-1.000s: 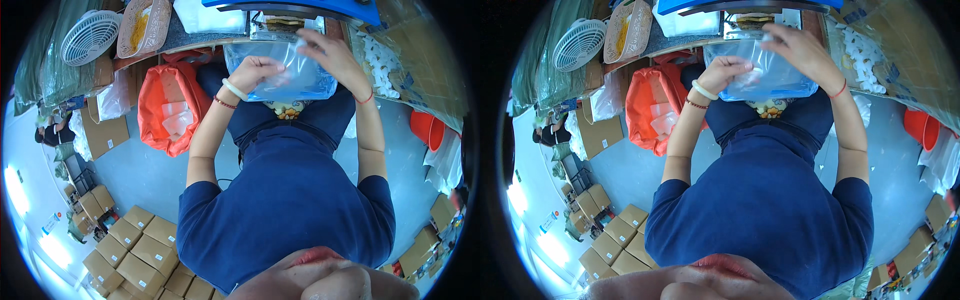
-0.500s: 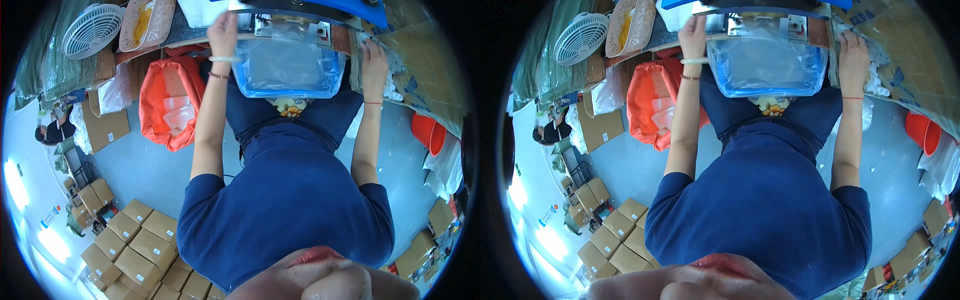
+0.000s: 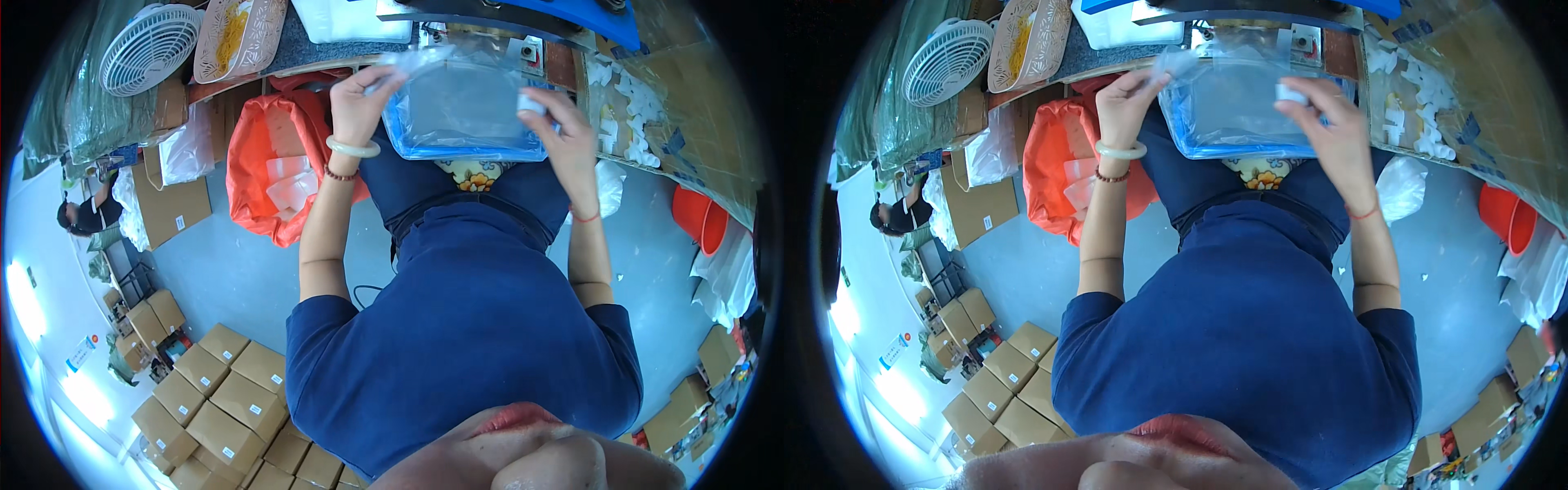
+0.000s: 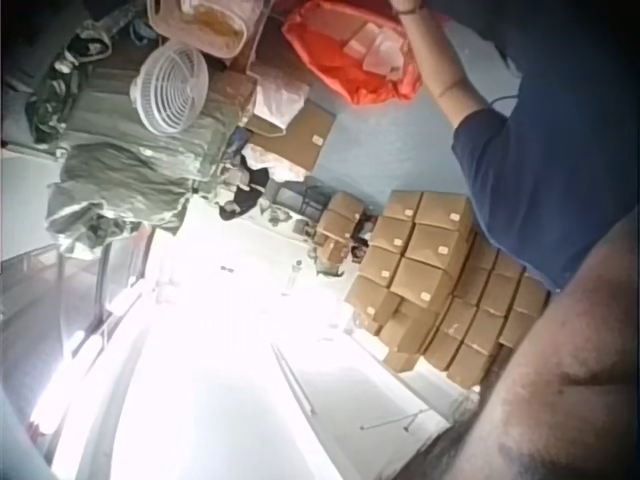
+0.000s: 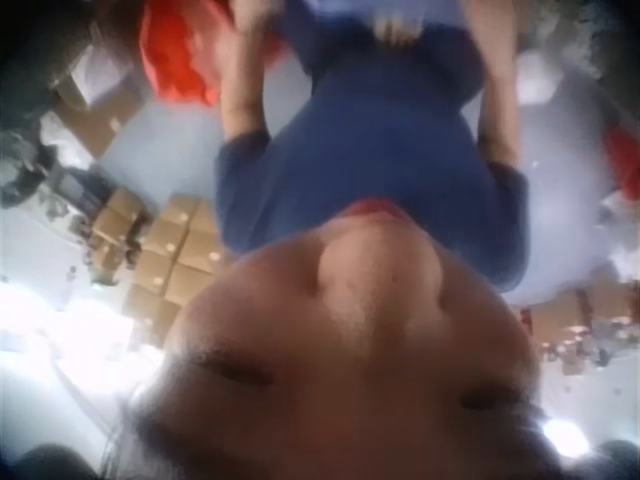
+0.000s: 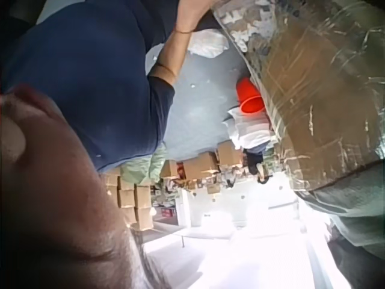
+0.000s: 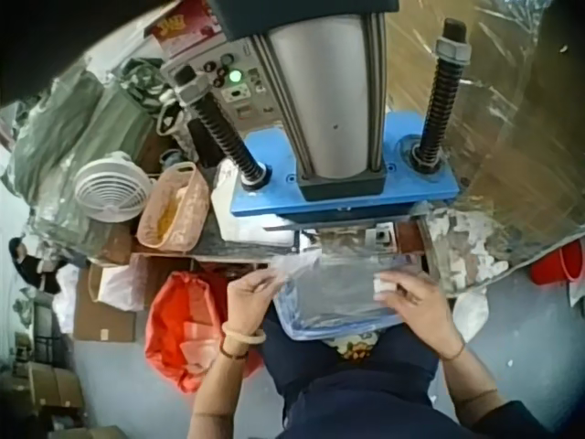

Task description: Placing small white items into plastic containers at a workstation.

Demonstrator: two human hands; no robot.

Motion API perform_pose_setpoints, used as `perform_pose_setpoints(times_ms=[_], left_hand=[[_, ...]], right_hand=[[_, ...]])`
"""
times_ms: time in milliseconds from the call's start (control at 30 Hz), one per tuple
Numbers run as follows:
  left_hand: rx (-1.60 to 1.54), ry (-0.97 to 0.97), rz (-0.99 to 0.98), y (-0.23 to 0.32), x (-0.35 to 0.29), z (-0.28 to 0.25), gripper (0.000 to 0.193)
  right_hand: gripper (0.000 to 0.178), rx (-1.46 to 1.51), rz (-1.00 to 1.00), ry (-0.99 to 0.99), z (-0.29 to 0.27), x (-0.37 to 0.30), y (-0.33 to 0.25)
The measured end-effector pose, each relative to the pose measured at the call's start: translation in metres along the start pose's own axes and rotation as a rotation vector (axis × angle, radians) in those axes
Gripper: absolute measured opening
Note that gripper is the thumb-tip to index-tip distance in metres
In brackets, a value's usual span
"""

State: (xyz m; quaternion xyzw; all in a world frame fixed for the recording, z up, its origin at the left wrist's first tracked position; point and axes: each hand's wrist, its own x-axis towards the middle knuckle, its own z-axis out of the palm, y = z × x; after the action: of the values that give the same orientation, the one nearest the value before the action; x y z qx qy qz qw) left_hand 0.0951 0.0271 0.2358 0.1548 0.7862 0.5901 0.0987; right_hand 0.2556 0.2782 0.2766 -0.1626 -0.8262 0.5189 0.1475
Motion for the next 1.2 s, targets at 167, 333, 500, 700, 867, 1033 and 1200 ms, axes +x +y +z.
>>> perform_pose_setpoints(times_ms=[167,333,500,700,867,1033,1200], left_hand=[[-0.13,-0.164,-0.054,0.026,-0.022,0.015,0.019],[-0.171,-0.373,-0.13,0.044,-0.019,0.029,0.02],[-0.378,-0.83,-0.424,0.021,-0.005,0.035,0.021],[-0.889,-0.472,-0.584,-0.019,0.034,0.075,0.021],[-0.839,-0.41,-0.524,-0.015,0.037,0.078,0.026],[0.007,0.097,-0.09,-0.018,0.069,0.021,0.035],[0.928,0.019,0.639,-0.089,0.053,-0.019,0.045]], right_hand=[[0.025,0.049,-0.427,0.006,0.005,0.024,-0.058],[0.023,-0.156,-0.576,-0.101,0.001,0.04,-0.045],[0.027,-0.349,-0.336,-0.623,-0.01,0.057,-0.031],[0.028,-0.729,-0.254,0.037,-0.032,0.051,0.001],[0.024,-0.918,-0.296,0.131,-0.056,0.055,0.091],[0.023,-0.873,-0.15,0.22,-0.056,0.064,0.092],[0.024,-0.658,-0.184,0.3,-0.071,0.045,0.069]])
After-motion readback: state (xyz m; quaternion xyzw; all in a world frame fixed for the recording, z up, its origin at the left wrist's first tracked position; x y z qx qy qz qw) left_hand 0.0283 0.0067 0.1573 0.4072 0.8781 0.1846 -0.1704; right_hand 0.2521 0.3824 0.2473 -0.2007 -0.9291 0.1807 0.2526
